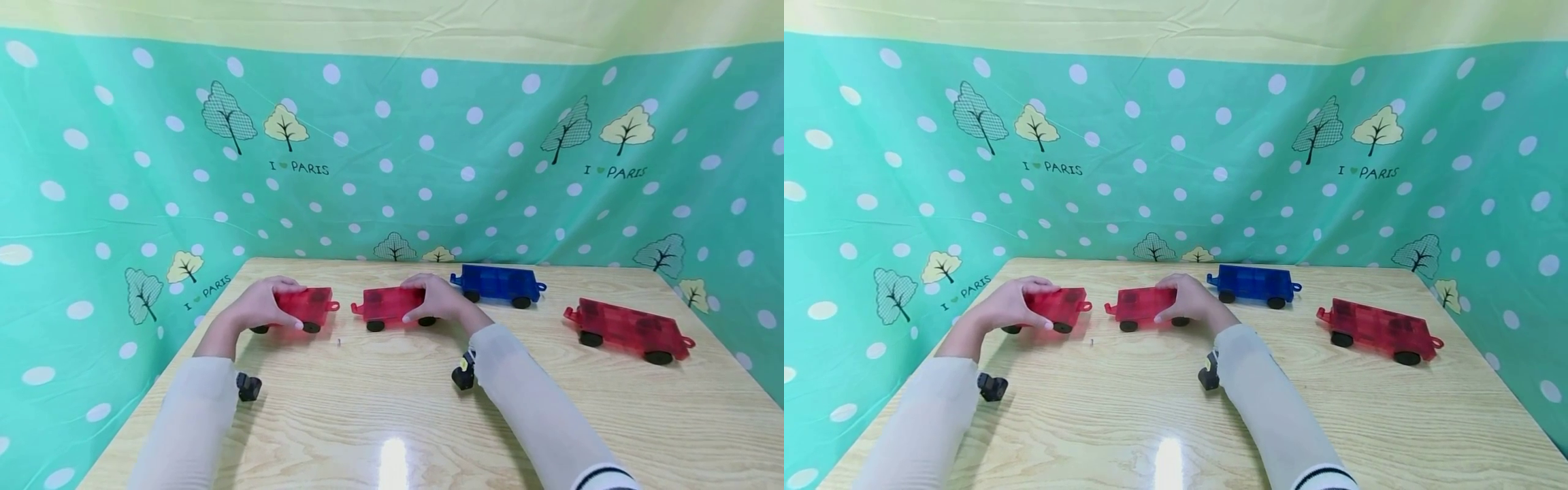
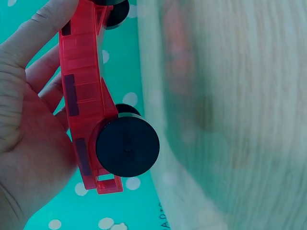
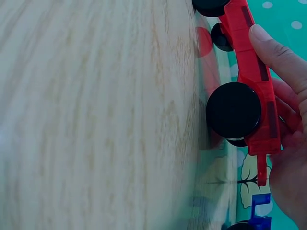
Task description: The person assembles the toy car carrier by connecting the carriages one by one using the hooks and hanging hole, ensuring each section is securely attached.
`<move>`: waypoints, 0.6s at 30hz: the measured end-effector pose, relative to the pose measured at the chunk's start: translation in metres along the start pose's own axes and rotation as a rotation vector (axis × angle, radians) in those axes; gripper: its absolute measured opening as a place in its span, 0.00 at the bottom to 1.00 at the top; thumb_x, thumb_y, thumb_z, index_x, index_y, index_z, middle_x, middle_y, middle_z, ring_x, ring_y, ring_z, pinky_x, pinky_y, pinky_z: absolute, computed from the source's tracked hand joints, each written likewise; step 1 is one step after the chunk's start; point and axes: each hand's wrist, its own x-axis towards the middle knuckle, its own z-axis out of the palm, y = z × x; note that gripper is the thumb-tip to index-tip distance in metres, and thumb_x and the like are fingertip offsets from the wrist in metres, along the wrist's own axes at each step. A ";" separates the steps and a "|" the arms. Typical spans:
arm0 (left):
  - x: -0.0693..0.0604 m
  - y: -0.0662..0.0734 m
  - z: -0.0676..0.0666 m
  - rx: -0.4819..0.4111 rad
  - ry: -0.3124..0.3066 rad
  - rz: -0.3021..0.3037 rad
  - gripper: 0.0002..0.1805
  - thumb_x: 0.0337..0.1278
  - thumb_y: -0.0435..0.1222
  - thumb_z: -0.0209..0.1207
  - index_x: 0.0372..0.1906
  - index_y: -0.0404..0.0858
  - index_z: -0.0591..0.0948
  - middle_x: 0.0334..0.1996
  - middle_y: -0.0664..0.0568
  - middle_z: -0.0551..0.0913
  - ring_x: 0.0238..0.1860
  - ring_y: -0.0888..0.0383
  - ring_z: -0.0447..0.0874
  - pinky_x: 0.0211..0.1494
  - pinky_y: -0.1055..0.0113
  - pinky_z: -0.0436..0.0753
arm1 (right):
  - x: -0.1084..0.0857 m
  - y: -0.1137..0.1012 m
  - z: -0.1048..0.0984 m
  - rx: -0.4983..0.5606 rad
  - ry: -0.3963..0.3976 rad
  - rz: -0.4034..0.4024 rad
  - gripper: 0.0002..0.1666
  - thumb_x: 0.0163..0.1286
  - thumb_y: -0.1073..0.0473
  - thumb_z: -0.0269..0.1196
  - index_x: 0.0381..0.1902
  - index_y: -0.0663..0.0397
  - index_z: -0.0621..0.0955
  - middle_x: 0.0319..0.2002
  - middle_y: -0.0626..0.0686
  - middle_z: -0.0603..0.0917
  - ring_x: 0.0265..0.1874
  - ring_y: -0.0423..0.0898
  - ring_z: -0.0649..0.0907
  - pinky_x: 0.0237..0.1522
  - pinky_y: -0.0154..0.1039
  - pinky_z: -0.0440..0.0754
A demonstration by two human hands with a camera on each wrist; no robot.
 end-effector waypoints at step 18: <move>0.010 0.018 0.006 0.026 0.022 0.059 0.46 0.29 0.50 0.80 0.63 0.40 0.78 0.62 0.43 0.74 0.62 0.41 0.66 0.53 0.50 0.79 | -0.004 0.000 0.003 -0.007 0.003 -0.016 0.42 0.49 0.50 0.79 0.63 0.50 0.78 0.63 0.50 0.75 0.66 0.52 0.68 0.66 0.48 0.67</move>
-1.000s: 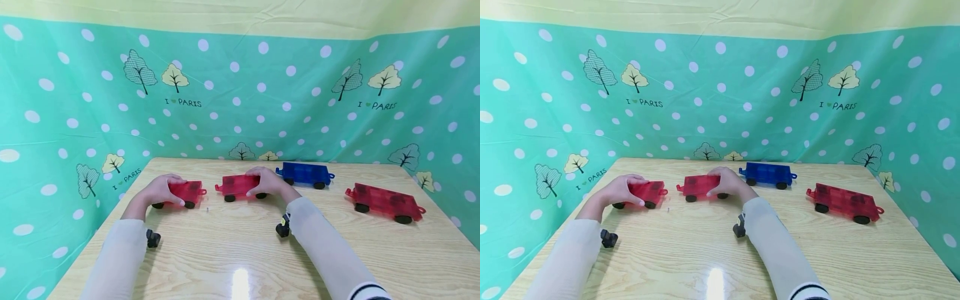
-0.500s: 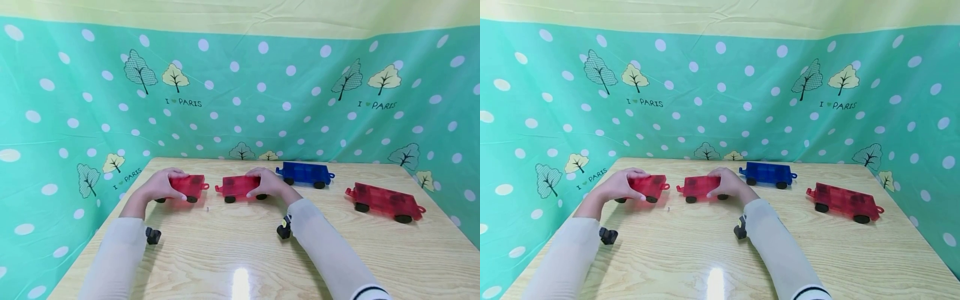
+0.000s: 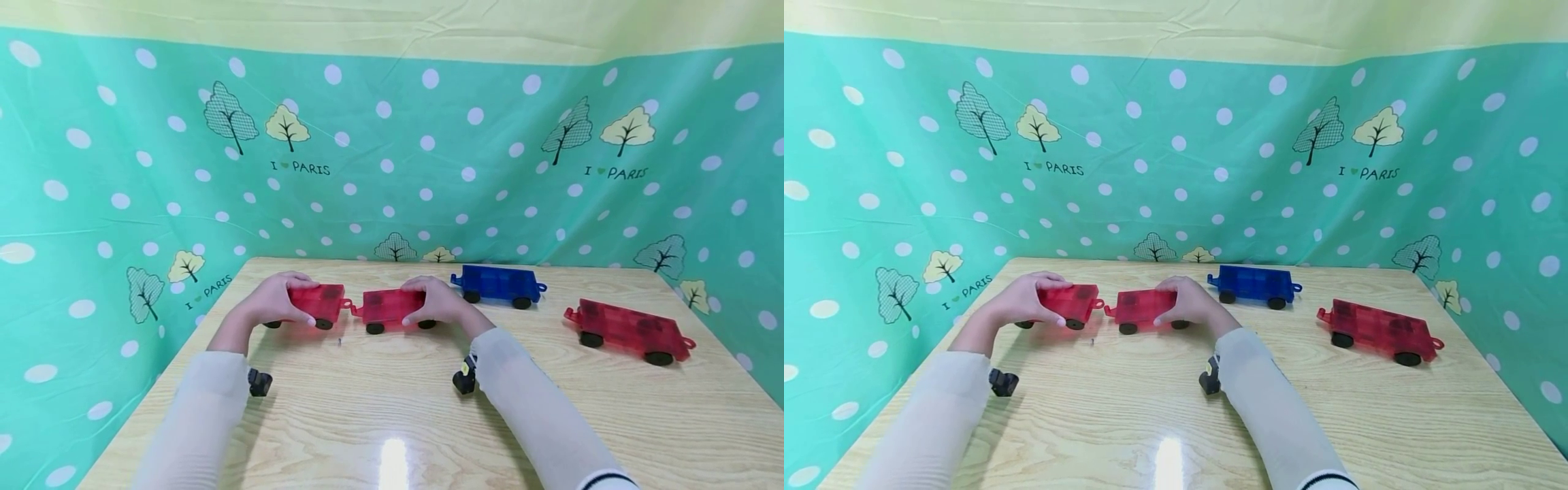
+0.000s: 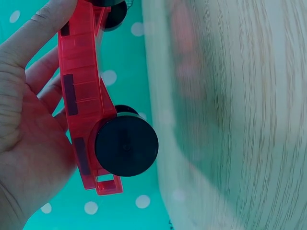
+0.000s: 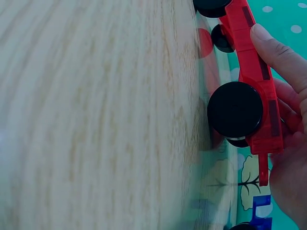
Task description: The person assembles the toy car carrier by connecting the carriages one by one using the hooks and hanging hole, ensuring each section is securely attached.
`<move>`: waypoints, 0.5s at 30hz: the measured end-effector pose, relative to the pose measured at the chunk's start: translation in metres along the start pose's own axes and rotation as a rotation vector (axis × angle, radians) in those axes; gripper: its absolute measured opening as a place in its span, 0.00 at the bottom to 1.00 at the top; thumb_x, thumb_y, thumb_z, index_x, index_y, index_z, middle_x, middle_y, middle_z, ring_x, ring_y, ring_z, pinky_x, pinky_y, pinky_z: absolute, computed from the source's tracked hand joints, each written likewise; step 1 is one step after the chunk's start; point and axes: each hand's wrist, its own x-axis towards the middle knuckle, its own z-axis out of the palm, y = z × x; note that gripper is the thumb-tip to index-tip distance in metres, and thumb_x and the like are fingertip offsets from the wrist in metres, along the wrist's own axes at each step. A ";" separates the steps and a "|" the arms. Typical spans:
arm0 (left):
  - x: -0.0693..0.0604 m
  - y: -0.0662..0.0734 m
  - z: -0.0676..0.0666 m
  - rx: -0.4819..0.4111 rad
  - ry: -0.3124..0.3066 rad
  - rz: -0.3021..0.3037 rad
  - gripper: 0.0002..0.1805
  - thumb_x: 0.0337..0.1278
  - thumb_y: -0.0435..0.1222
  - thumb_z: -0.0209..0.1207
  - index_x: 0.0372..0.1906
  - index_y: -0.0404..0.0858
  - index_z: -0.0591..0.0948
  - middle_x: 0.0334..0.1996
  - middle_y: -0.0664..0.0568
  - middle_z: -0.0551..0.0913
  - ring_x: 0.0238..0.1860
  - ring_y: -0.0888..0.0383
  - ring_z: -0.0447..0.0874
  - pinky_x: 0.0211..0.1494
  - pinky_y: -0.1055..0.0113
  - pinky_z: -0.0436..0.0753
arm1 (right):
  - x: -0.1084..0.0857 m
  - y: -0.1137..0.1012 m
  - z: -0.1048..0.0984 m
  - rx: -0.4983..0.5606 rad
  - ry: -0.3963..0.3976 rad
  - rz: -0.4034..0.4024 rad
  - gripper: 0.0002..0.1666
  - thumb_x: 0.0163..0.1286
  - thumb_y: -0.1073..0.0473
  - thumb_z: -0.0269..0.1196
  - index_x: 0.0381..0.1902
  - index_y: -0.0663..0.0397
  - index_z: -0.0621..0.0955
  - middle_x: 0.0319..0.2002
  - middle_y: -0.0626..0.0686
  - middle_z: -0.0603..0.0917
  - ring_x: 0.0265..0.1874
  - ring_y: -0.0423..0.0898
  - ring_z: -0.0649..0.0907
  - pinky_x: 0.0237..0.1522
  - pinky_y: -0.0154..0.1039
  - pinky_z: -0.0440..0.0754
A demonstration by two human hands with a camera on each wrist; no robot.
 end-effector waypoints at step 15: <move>0.007 0.003 0.007 -0.011 -0.028 -0.029 0.46 0.31 0.50 0.79 0.63 0.40 0.78 0.63 0.42 0.72 0.63 0.39 0.65 0.51 0.51 0.81 | -0.002 -0.002 0.001 -0.001 0.011 -0.002 0.41 0.50 0.50 0.79 0.62 0.51 0.79 0.63 0.51 0.75 0.66 0.53 0.69 0.66 0.50 0.67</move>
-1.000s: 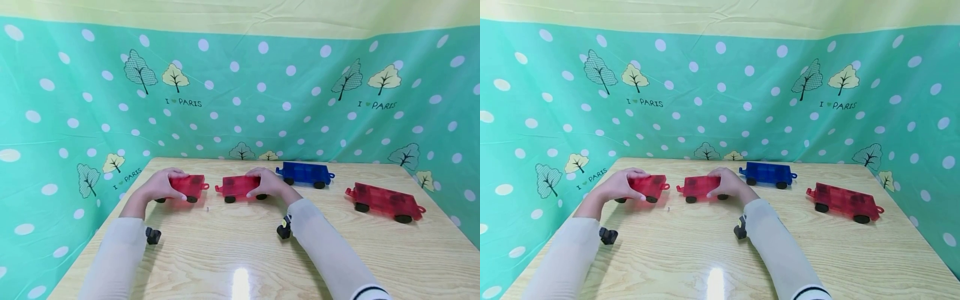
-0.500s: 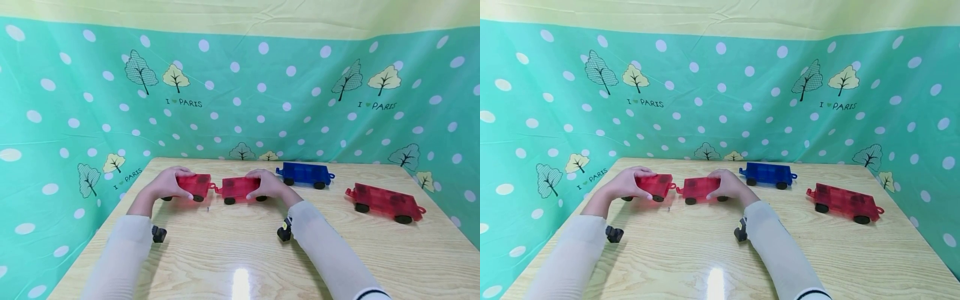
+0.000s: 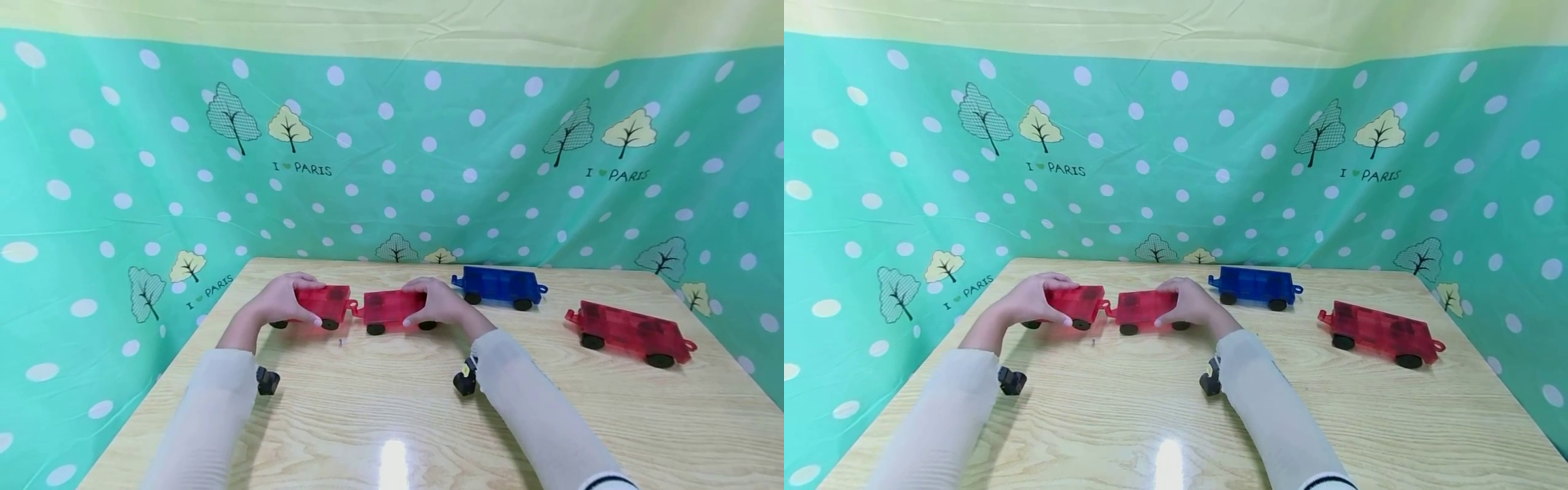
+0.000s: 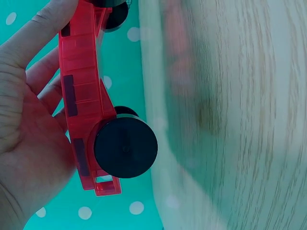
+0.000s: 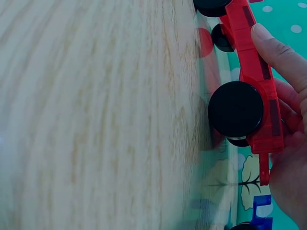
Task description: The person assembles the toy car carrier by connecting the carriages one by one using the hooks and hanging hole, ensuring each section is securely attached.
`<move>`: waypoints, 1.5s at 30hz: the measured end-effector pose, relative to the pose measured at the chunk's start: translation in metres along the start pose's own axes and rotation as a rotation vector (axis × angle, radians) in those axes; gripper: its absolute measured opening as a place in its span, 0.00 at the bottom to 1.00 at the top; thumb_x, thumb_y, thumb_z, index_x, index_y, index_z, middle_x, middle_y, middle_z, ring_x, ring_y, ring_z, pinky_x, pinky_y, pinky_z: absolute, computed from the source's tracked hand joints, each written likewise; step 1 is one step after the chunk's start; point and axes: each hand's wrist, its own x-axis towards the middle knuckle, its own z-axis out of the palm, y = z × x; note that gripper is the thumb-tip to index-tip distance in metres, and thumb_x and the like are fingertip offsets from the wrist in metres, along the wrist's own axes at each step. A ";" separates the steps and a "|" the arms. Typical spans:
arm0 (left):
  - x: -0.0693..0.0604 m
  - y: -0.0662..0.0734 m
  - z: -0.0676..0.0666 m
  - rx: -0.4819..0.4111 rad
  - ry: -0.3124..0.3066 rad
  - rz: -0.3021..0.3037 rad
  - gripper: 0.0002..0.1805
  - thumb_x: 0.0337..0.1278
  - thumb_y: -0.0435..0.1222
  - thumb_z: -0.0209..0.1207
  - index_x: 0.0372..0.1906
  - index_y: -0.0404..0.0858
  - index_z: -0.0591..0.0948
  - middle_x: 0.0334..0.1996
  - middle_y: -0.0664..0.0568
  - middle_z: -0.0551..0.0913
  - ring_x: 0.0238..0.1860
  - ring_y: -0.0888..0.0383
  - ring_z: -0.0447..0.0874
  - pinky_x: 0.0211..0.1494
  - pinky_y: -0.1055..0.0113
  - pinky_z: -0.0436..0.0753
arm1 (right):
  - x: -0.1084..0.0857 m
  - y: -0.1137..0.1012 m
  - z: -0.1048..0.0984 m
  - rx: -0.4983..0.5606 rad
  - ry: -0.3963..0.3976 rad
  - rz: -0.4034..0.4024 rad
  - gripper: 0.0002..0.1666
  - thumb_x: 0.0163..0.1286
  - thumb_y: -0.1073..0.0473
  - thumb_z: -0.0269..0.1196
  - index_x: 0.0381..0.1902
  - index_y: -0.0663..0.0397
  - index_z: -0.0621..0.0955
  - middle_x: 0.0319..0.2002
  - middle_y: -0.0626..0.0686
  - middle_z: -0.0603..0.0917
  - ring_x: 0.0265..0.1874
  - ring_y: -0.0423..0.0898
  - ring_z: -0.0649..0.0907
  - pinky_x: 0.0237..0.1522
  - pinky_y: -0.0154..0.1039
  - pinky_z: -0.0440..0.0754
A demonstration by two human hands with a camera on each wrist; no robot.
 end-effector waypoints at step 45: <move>0.004 -0.014 0.014 -0.026 -0.044 -0.044 0.46 0.32 0.49 0.80 0.64 0.39 0.78 0.64 0.39 0.71 0.65 0.37 0.63 0.61 0.46 0.73 | 0.001 0.000 0.003 -0.007 -0.001 0.011 0.42 0.48 0.49 0.79 0.63 0.49 0.78 0.63 0.50 0.75 0.66 0.51 0.69 0.67 0.46 0.66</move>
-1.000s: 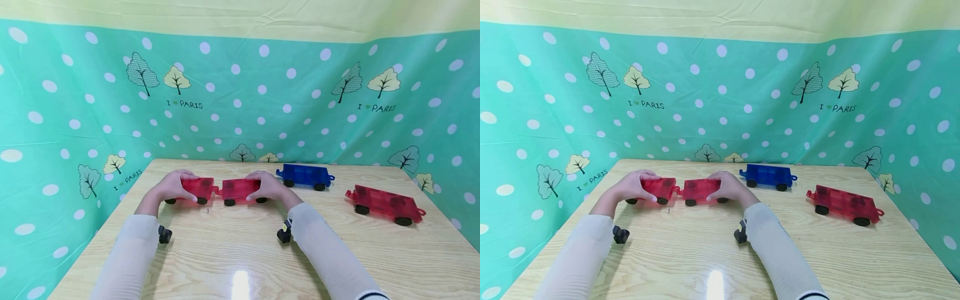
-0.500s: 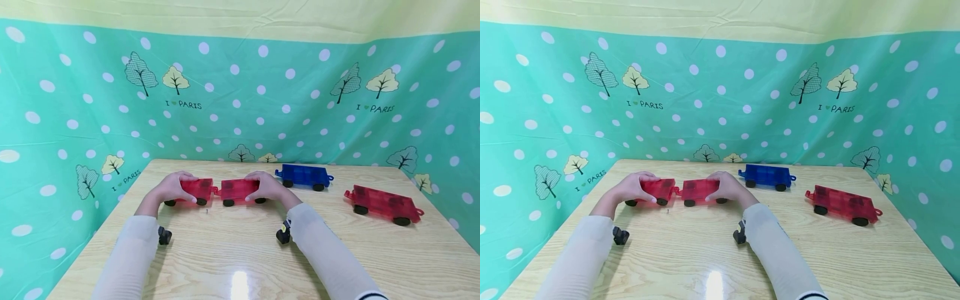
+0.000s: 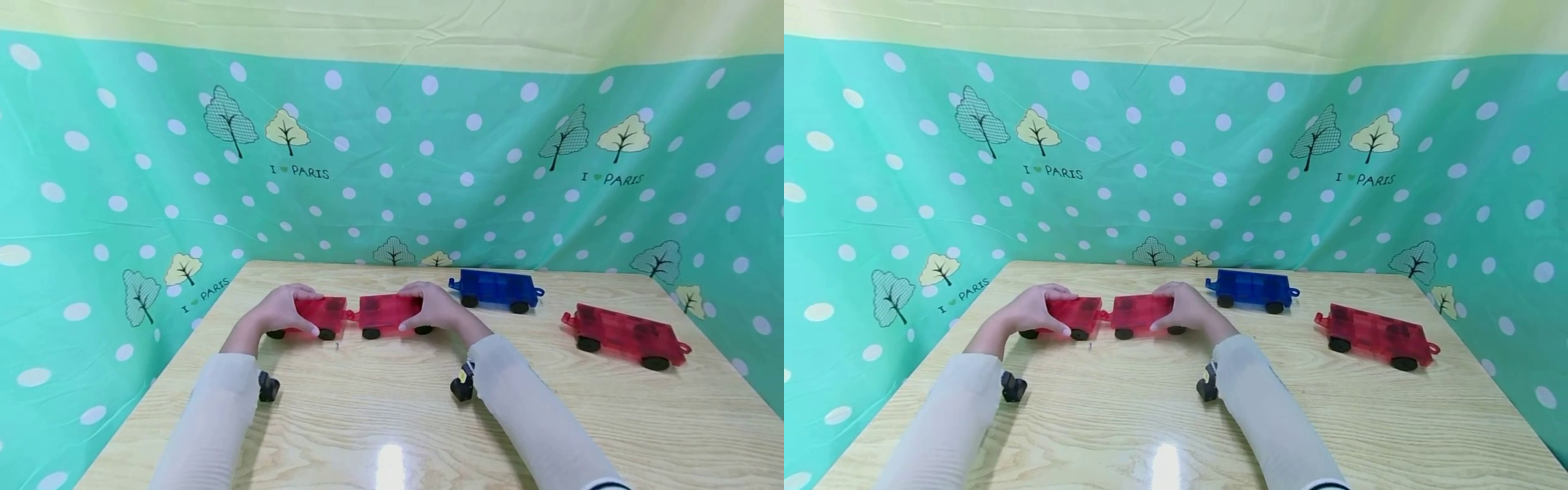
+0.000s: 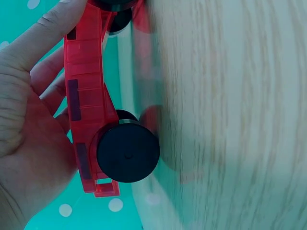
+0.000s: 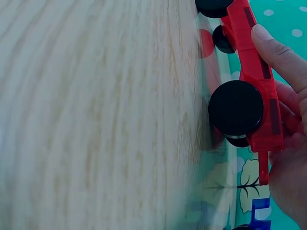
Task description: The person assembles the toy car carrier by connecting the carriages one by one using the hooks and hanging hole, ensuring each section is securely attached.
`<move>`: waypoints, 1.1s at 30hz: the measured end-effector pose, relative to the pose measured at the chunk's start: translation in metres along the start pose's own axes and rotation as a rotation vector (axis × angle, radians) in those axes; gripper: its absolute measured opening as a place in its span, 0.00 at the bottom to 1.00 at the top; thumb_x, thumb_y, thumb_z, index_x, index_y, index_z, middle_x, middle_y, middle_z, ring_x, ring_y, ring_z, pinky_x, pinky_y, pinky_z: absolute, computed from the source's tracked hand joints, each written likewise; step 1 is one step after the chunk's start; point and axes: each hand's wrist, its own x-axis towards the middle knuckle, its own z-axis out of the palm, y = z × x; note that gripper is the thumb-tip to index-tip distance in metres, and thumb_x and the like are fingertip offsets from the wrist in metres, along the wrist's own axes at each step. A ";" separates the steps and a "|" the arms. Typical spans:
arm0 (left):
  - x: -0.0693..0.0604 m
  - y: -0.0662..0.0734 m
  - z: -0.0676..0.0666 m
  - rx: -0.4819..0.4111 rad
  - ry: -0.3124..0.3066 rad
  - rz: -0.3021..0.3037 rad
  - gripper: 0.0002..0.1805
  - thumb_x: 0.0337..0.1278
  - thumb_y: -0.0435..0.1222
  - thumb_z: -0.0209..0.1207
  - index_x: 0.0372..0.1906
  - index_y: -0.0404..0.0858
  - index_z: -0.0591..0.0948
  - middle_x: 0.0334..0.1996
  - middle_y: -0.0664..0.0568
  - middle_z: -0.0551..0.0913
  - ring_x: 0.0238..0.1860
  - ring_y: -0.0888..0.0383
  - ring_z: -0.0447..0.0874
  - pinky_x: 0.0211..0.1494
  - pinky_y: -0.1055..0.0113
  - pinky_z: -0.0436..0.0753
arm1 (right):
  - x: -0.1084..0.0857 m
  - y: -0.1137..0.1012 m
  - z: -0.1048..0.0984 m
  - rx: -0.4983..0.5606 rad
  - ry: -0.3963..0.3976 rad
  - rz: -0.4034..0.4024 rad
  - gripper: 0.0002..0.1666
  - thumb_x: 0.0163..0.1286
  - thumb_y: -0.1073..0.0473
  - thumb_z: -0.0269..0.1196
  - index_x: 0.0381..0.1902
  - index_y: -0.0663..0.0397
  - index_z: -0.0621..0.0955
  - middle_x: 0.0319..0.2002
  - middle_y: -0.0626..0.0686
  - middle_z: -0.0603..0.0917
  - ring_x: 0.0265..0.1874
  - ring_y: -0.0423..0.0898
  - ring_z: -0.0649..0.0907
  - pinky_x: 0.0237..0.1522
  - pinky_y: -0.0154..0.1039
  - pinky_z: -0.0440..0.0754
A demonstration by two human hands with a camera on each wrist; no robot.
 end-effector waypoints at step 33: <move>-0.008 -0.012 -0.008 -0.005 -0.002 -0.006 0.45 0.32 0.46 0.80 0.64 0.39 0.78 0.64 0.39 0.71 0.63 0.37 0.64 0.56 0.48 0.78 | -0.032 0.001 -0.020 0.039 0.100 -0.109 0.37 0.51 0.53 0.78 0.61 0.50 0.80 0.64 0.48 0.75 0.68 0.53 0.67 0.65 0.60 0.65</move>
